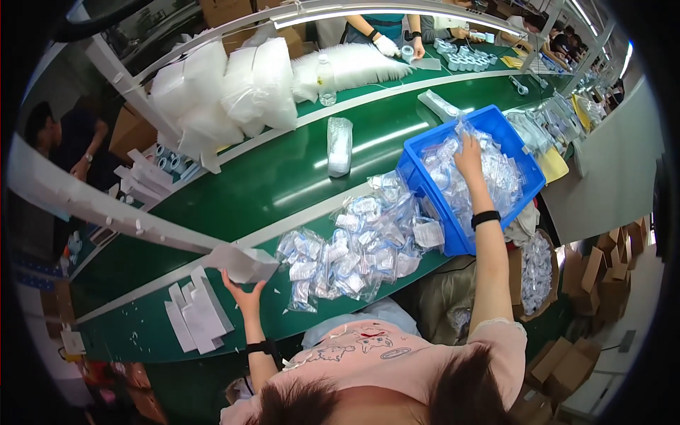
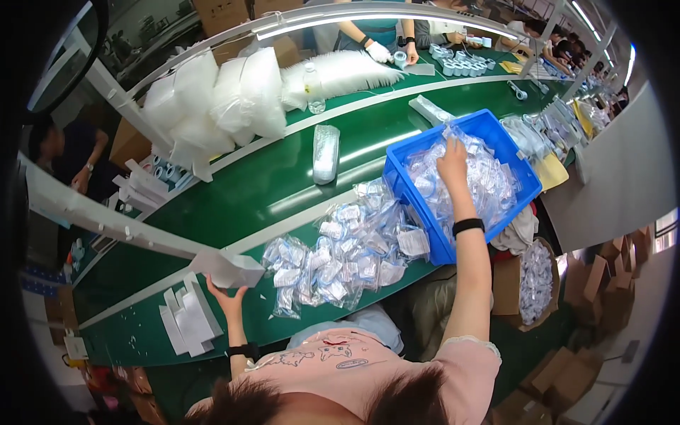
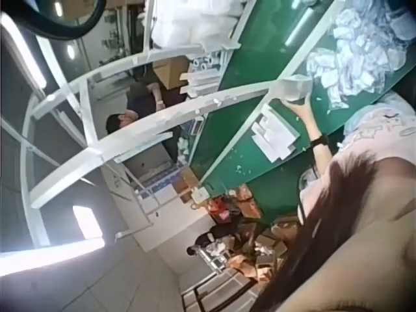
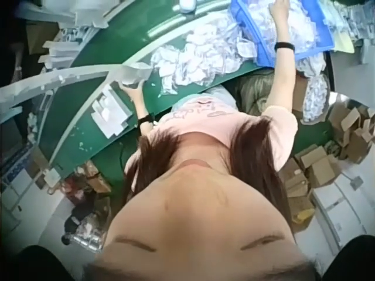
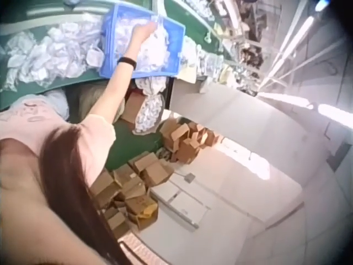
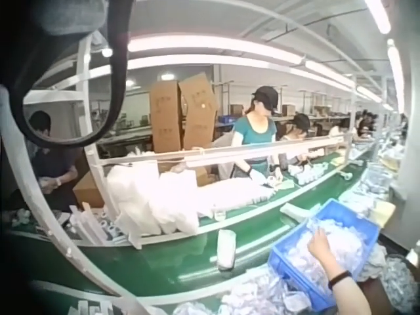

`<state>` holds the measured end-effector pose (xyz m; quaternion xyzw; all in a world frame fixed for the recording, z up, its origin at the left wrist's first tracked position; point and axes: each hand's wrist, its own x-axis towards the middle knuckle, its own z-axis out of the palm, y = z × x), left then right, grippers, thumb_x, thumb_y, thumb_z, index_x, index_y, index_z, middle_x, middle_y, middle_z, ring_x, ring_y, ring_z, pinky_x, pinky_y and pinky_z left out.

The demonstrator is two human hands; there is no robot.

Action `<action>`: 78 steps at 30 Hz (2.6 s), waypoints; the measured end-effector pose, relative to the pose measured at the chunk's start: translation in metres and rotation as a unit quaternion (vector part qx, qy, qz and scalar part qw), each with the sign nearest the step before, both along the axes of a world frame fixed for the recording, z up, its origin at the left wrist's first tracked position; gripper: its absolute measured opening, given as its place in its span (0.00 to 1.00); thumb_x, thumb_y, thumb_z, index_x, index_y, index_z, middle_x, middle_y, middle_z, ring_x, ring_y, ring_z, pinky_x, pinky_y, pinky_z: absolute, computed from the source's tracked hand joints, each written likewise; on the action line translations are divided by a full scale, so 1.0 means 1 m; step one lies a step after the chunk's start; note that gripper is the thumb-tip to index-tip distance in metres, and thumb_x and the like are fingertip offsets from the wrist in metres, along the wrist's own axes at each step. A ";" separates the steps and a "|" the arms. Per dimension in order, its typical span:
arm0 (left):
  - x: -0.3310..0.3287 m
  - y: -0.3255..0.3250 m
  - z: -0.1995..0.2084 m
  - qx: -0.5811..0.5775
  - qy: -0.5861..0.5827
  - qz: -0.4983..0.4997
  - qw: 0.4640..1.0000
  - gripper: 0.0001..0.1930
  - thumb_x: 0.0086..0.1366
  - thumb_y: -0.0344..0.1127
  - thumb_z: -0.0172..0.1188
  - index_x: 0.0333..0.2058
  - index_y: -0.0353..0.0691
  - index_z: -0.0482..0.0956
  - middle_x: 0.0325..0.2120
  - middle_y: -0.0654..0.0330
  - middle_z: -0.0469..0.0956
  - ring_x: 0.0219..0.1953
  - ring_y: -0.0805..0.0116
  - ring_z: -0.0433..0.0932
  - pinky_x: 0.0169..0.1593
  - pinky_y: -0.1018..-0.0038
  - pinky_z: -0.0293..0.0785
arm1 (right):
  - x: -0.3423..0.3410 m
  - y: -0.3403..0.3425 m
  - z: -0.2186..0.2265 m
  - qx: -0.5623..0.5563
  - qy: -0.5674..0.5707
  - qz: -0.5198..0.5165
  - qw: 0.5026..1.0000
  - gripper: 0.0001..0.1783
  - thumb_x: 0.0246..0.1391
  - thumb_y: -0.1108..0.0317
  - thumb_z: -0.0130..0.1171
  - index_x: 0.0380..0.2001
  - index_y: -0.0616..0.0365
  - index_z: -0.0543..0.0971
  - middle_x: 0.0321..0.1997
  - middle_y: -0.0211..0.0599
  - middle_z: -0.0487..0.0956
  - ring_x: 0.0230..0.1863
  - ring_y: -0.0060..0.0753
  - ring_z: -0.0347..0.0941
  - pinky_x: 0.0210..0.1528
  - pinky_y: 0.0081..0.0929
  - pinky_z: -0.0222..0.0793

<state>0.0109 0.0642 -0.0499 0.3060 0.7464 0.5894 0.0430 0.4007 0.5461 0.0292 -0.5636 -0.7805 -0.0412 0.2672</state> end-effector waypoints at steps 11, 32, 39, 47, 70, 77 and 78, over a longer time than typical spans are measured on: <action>-0.006 0.045 0.003 -0.070 0.122 0.048 0.989 0.51 0.31 0.34 0.73 0.54 0.44 0.49 0.54 0.52 0.49 0.55 0.57 0.54 0.56 0.64 0.53 | -0.059 0.071 0.052 -0.261 -0.266 -0.170 0.912 0.20 0.47 0.56 0.45 0.40 0.57 0.73 0.43 0.49 0.73 0.45 0.50 0.69 0.48 0.43 0.62; -0.008 0.102 0.042 -0.091 0.101 -0.063 0.989 0.40 0.32 0.29 0.71 0.45 0.47 0.54 0.51 0.46 0.54 0.52 0.47 0.60 0.51 0.61 0.62 | -0.343 -0.063 -0.056 -0.573 0.660 0.156 0.460 0.36 0.41 0.70 0.53 0.54 0.51 0.51 0.49 0.45 0.64 0.45 0.43 0.66 0.46 0.37 0.67; 0.003 0.107 0.019 -0.030 0.036 -0.038 0.998 0.40 0.35 0.27 0.70 0.42 0.42 0.48 0.53 0.43 0.53 0.52 0.50 0.60 0.51 0.61 0.61 | -0.338 -0.239 0.050 -0.284 0.674 0.196 0.654 0.41 0.37 0.73 0.61 0.53 0.53 0.50 0.49 0.39 0.61 0.51 0.38 0.59 0.52 0.35 0.57; 0.015 0.090 -0.003 -0.035 -0.020 0.046 0.998 0.40 0.37 0.29 0.70 0.41 0.41 0.47 0.47 0.46 0.57 0.50 0.53 0.62 0.51 0.65 0.61 | -0.315 -0.281 0.009 -0.038 0.238 0.503 0.830 0.26 0.33 0.71 0.62 0.41 0.50 0.68 0.47 0.43 0.63 0.58 0.49 0.51 0.56 0.41 0.50; -0.017 0.063 0.067 -0.142 0.029 0.006 0.989 0.10 0.41 0.31 0.65 0.23 0.36 0.76 0.47 0.49 0.63 0.44 0.55 0.68 0.46 0.69 0.64 | -0.175 -0.125 -0.099 -0.350 -0.135 0.268 0.887 0.23 0.32 0.76 0.58 0.39 0.53 0.72 0.30 0.45 0.75 0.34 0.44 0.72 0.36 0.34 0.67; -0.025 0.067 0.071 -0.149 -0.023 0.066 0.986 0.08 0.40 0.31 0.65 0.19 0.34 0.76 0.38 0.51 0.72 0.25 0.67 0.72 0.27 0.76 0.66 | -0.220 -0.186 0.031 -0.217 0.163 0.310 0.911 0.23 0.39 0.79 0.51 0.43 0.53 0.71 0.33 0.46 0.74 0.35 0.48 0.70 0.34 0.37 0.66; -0.026 0.068 0.068 -0.134 -0.004 0.069 0.988 0.08 0.40 0.31 0.65 0.19 0.34 0.75 0.37 0.51 0.73 0.23 0.69 0.71 0.25 0.77 0.65 | -0.229 -0.198 0.038 -0.217 0.164 0.309 0.911 0.23 0.39 0.79 0.51 0.43 0.53 0.71 0.33 0.46 0.74 0.35 0.48 0.70 0.34 0.37 0.66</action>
